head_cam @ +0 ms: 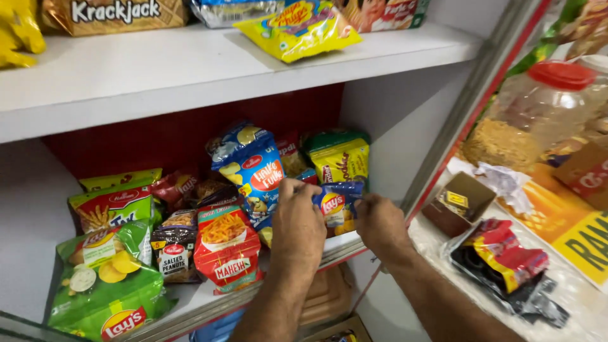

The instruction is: Organizing various snack bags, biscuit packs, and confectionery items on store shelves.

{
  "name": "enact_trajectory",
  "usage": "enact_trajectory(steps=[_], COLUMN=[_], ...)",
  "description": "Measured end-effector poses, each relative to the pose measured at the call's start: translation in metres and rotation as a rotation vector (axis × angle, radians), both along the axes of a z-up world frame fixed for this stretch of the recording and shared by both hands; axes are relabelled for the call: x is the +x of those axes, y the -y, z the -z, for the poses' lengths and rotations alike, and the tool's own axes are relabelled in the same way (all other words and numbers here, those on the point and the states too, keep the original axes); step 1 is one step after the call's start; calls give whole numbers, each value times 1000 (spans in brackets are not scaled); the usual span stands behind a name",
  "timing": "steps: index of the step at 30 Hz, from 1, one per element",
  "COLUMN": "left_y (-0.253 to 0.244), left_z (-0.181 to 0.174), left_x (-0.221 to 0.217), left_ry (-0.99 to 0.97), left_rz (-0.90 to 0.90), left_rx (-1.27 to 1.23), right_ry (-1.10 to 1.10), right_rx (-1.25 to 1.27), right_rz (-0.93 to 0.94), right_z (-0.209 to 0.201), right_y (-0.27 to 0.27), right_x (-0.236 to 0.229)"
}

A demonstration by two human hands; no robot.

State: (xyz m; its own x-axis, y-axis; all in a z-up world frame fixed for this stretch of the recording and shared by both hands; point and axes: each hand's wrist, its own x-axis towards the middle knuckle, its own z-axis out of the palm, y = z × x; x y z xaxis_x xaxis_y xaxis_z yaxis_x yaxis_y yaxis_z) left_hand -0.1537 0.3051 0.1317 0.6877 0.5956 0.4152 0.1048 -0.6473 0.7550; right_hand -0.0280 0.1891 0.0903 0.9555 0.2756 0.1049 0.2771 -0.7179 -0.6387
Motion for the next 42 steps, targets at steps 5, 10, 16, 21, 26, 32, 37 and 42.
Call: enact_trajectory(steps=[5,10,16,21,26,32,37,42], left_y=[-8,-8,-5,10,24,52,76,113], left_z=[35,37,25,10,20,-13,-34,-48], left_x=[20,27,26,8,3,-36,-51,-56], left_ry=[-139,-282,-312,-182,-123,-87,-138,-72], left_rz=[26,10,96,95,121,232,244,381], left_rx=[142,229,34,35,10,-60,36,3], right_ry=[-101,13,119,110,-94,178,354,202], right_rx=[36,-111,54,6,72,16,-81,-72], right_rz=[-92,-435,-308,-287,-235,-262,-252,-191], right_z=[34,58,2,-20,-45,-62,-83,-143], right_y=[-19,-25,-2,28,61,114,155,180], right_x=[14,27,-3,-20,-43,-74,-99,-145])
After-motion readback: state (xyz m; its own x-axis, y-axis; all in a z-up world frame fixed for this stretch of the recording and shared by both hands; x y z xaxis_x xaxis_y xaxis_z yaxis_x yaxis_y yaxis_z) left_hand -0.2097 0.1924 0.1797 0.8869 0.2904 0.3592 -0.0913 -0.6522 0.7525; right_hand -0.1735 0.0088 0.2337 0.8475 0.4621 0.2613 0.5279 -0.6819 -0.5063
